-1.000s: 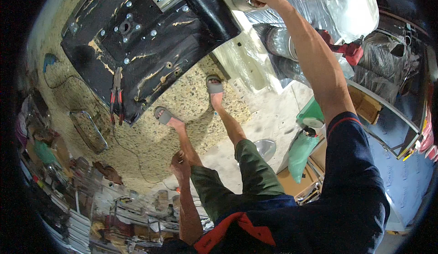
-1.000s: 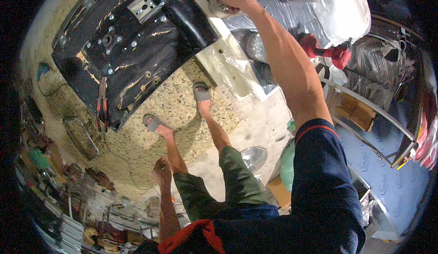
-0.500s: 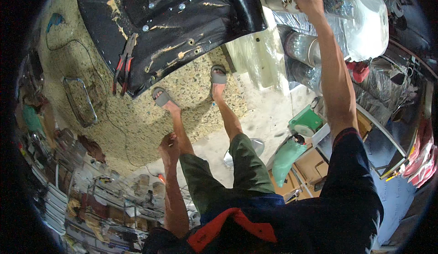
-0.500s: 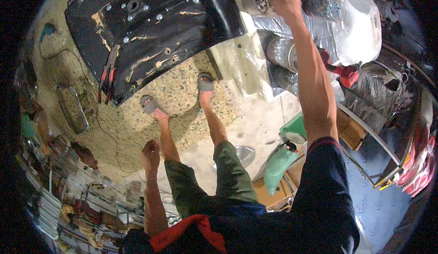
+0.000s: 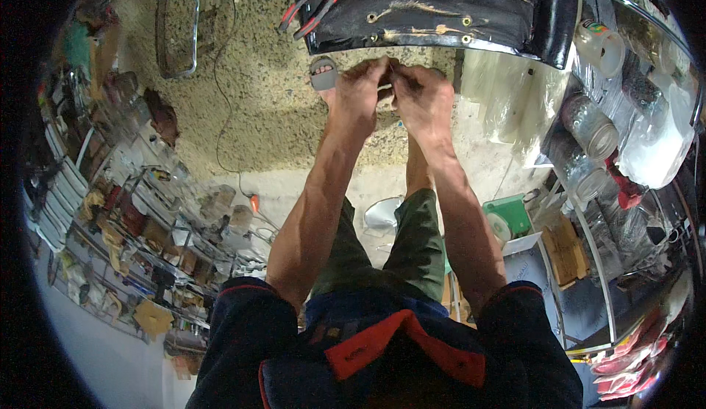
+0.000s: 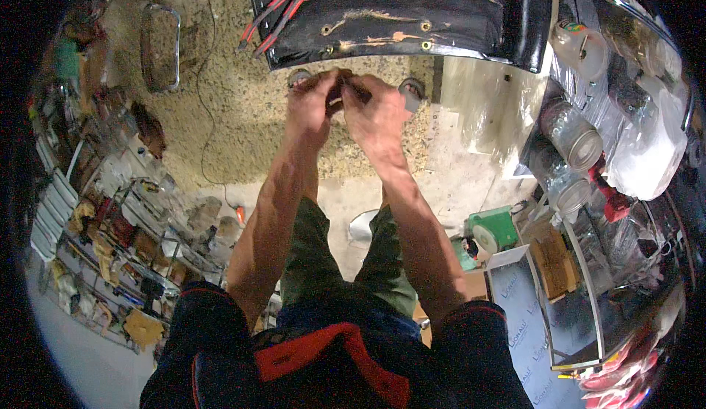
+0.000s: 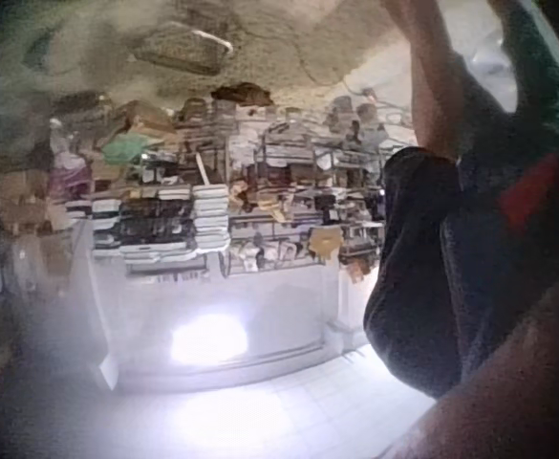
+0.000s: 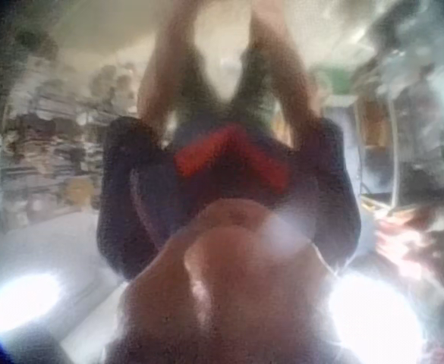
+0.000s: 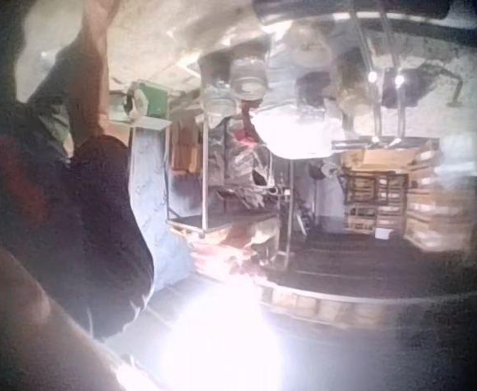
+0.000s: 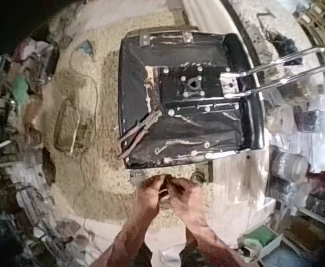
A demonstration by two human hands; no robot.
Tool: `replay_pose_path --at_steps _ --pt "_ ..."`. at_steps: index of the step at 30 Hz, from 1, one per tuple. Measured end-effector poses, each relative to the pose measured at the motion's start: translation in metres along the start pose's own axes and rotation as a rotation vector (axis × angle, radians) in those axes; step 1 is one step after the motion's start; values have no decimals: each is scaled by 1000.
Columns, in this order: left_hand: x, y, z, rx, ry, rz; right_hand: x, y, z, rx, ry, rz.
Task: The person works on a large curved metal appliance part, using a screwdriver to remove fasteners, then a red power drill to remove screws, and pliers to remove metal clips. The person flips the part over and continues removing fasteners and clips from the underside.
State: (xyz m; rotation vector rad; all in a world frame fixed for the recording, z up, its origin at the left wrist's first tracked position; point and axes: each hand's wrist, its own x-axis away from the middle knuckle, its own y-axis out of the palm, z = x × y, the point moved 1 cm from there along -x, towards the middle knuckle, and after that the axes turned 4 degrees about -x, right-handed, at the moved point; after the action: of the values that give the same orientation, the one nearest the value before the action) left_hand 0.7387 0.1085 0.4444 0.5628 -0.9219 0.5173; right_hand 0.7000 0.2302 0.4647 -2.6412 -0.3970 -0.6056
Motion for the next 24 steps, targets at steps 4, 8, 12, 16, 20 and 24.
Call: replay_pose_path --at_steps 4,8,12,16,20,24 --pt "-23 -17 -1 233 52 -49 -20 25 -8 188 26 124" --pt "-48 -29 -22 331 16 -44 -31 37 -5 263 3 123" --pt "-58 -34 -23 406 -103 -80 -40 41 -3 275 15 137" --pt "-58 -29 -17 435 -124 -39 -46 44 0 390 -52 139" --pt "-55 -31 -14 418 -102 -43 -52 46 -9 458 -23 103" --pt "-61 -35 -18 459 -132 -68 -61 57 -25 654 -59 54"
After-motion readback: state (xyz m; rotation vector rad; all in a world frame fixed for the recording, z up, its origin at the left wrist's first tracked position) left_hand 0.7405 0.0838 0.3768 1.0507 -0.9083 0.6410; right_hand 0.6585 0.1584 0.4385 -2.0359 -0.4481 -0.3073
